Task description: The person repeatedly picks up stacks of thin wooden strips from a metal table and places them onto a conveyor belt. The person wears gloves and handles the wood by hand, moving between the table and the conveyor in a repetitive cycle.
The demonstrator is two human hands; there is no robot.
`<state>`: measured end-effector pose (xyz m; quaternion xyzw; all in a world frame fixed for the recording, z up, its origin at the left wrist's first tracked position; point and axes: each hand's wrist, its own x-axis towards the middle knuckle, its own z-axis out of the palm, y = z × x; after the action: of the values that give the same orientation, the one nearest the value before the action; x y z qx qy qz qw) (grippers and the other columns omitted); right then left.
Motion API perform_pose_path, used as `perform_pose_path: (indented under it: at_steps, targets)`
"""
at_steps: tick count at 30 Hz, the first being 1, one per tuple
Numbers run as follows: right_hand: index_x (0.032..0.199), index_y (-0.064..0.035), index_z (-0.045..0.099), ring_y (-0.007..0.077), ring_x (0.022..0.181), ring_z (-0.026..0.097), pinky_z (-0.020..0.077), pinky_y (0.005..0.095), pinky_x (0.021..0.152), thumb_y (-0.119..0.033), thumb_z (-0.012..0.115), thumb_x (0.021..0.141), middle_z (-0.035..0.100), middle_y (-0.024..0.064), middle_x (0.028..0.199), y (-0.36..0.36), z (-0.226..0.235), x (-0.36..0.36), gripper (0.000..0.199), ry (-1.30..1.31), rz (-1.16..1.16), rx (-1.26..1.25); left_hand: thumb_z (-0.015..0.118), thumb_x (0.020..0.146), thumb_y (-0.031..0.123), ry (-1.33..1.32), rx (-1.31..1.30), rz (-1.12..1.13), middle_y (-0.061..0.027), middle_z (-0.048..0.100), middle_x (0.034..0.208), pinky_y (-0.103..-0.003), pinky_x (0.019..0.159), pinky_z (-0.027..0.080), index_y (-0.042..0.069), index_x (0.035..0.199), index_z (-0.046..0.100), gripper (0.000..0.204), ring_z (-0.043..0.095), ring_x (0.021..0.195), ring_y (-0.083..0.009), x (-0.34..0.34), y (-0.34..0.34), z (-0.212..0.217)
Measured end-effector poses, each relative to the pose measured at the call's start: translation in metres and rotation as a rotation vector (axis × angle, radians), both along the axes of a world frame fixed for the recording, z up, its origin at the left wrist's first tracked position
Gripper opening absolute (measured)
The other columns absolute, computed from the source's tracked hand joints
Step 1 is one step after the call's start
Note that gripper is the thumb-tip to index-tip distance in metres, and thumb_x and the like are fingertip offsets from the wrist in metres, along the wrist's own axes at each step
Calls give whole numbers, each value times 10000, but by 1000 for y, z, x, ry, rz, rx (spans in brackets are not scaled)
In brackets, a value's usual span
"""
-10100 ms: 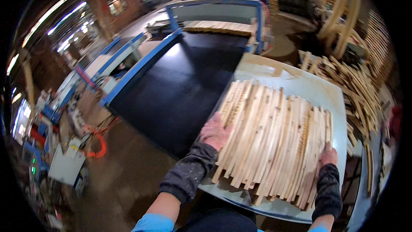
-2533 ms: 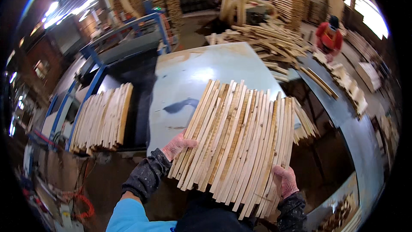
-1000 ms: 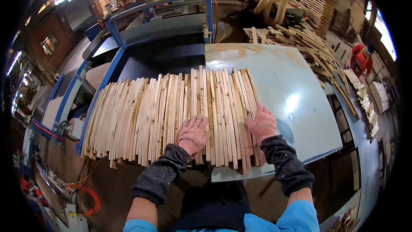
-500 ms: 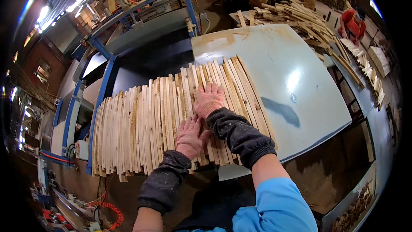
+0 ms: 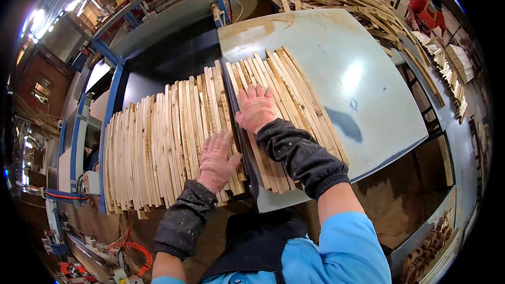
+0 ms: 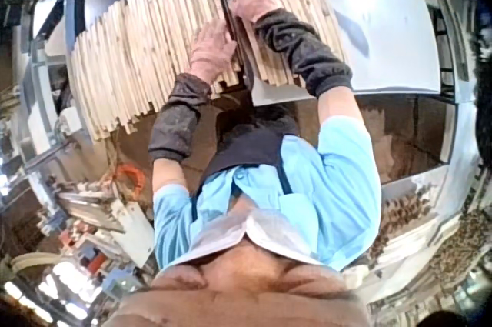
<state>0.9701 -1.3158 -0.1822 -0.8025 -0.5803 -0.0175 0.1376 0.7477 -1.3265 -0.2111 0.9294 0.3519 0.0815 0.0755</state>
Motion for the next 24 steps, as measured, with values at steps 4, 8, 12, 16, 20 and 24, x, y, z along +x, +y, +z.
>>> perform_pose_path:
  at_steps: [4,8,12,16,20,24]
  targets:
    - [1597,-65,477,388,1573,354,214,620,1294,-443,699,954,444,196,1658,-6,-6,15,779,-15,-72,0,631,1011,501,-126,-4,89,-244,454,1668,-496,1333,231,31,1612,474,779,370,1585,-392,-48,21,15]
    - [1594,-68,476,393,1581,335,223,633,1281,-446,709,946,437,179,1664,-7,20,-4,786,-109,-30,-91,744,962,388,-271,0,317,-290,548,1570,-499,1280,346,12,1545,559,718,466,1515,-430,-176,55,28]
    - [1463,-49,607,404,1409,558,452,494,1192,-263,742,858,630,208,1457,3,13,-33,657,25,166,290,762,950,376,-290,85,615,-276,480,1631,-500,1278,345,11,1588,492,784,414,1549,-414,-360,104,0]
    - [1515,-22,565,457,1197,688,541,512,1062,-206,659,915,692,306,1341,-4,41,-77,635,355,-9,95,750,953,410,-162,268,874,-258,419,1683,-483,1293,317,22,1632,419,850,363,1578,-415,-495,123,15]
    - [1617,-50,434,418,1114,729,575,499,988,-330,699,998,732,250,1272,-4,38,-101,729,291,-255,-201,699,965,514,-112,227,1131,-210,290,1767,-468,1336,212,58,1701,288,958,263,1631,-389,-566,161,47]
    - [1658,-47,378,383,1237,687,565,435,1043,-358,704,1016,645,252,1441,5,4,-113,784,250,-302,-116,667,988,534,-6,115,1242,-175,198,1804,-469,1352,159,81,1728,212,980,198,1656,-355,-613,197,68]
